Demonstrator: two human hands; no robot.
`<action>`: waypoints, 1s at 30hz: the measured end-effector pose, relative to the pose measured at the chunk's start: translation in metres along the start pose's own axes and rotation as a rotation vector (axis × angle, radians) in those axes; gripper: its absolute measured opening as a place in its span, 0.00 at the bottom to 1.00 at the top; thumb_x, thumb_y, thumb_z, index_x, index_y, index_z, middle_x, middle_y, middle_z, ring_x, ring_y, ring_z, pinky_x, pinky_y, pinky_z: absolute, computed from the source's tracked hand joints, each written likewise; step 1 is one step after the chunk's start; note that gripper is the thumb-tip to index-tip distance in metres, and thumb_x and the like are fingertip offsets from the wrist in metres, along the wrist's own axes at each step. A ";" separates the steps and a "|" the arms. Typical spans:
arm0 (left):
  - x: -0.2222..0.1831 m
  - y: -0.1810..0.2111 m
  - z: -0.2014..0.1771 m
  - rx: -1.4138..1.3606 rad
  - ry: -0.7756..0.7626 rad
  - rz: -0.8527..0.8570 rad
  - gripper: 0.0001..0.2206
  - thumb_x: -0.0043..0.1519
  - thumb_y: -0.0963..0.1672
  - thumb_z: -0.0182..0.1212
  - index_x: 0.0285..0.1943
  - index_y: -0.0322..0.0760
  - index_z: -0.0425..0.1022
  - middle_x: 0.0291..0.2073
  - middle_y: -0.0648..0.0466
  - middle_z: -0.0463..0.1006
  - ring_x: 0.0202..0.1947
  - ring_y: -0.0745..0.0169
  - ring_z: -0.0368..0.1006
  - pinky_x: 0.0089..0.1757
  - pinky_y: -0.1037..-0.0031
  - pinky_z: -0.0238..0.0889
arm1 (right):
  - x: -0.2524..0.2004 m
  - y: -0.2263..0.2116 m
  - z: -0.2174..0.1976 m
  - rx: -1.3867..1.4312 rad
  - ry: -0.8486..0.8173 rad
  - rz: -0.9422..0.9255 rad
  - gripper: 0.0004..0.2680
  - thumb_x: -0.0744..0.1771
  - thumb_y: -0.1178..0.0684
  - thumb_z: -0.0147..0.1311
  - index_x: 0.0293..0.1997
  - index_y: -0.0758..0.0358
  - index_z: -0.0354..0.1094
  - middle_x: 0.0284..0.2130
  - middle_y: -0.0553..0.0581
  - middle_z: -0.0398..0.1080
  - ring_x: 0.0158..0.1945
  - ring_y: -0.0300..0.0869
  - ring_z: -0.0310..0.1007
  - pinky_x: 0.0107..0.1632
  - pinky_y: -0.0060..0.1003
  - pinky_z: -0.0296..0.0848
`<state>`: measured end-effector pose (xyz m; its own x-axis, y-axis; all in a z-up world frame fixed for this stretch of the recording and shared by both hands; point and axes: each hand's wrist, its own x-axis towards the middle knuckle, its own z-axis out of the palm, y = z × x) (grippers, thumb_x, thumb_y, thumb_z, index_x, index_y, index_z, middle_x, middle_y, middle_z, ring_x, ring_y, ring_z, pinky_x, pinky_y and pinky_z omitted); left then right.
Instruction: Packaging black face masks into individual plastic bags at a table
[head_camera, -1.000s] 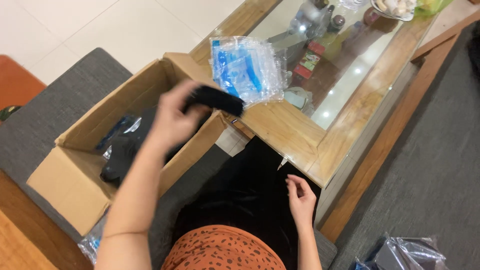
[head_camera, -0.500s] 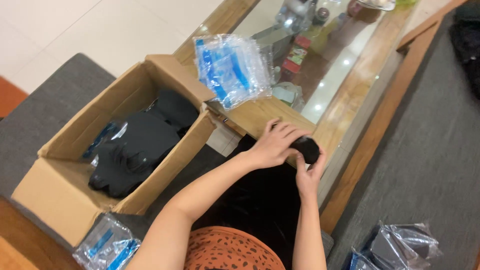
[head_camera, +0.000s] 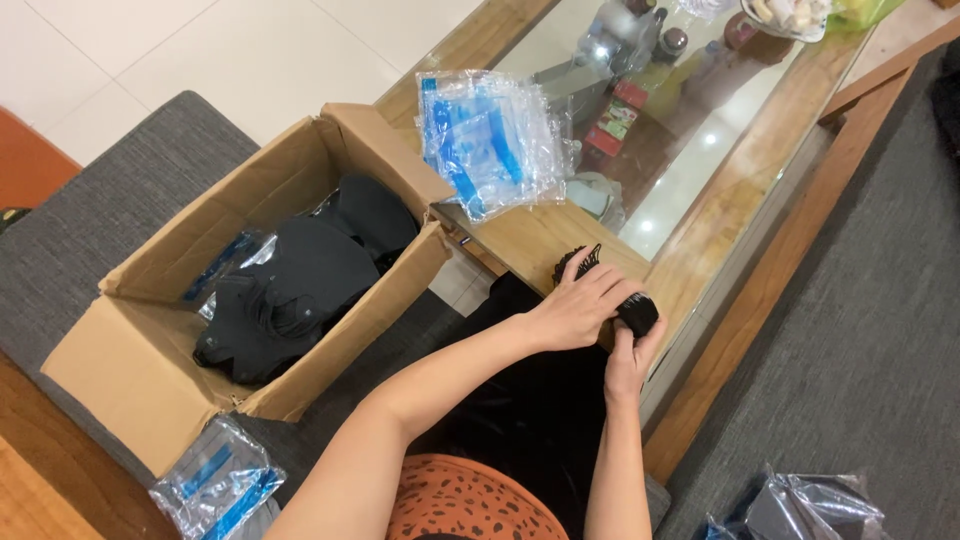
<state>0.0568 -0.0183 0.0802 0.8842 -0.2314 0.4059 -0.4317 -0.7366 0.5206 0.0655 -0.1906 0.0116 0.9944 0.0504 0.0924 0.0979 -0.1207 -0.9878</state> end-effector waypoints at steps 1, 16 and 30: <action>-0.003 -0.002 0.006 -0.002 -0.001 -0.005 0.23 0.63 0.42 0.60 0.67 0.44 0.60 0.50 0.52 0.67 0.62 0.53 0.62 0.69 0.37 0.34 | -0.002 0.002 0.001 -0.002 -0.003 0.005 0.15 0.68 0.60 0.45 0.63 0.60 0.56 0.51 0.61 0.66 0.52 0.46 0.68 0.58 0.50 0.66; -0.067 -0.008 0.047 -0.989 -0.019 -0.835 0.22 0.55 0.54 0.78 0.52 0.45 0.78 0.38 0.56 0.82 0.43 0.61 0.80 0.47 0.68 0.71 | -0.009 -0.047 0.016 0.194 0.294 0.118 0.13 0.66 0.59 0.64 0.55 0.57 0.67 0.39 0.49 0.74 0.41 0.33 0.75 0.45 0.29 0.78; -0.057 -0.015 0.027 -1.638 0.138 -1.231 0.49 0.56 0.43 0.80 0.82 0.39 0.45 0.76 0.44 0.55 0.68 0.38 0.63 0.57 0.50 0.70 | -0.032 -0.070 0.045 0.022 0.051 0.323 0.23 0.67 0.54 0.61 0.69 0.67 0.59 0.49 0.66 0.75 0.48 0.44 0.76 0.46 0.39 0.80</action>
<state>0.0174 -0.0113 0.0294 0.7907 -0.0664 -0.6086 0.4609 0.7189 0.5203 0.0249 -0.1391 0.0718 0.9747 -0.0369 -0.2206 -0.2233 -0.1007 -0.9695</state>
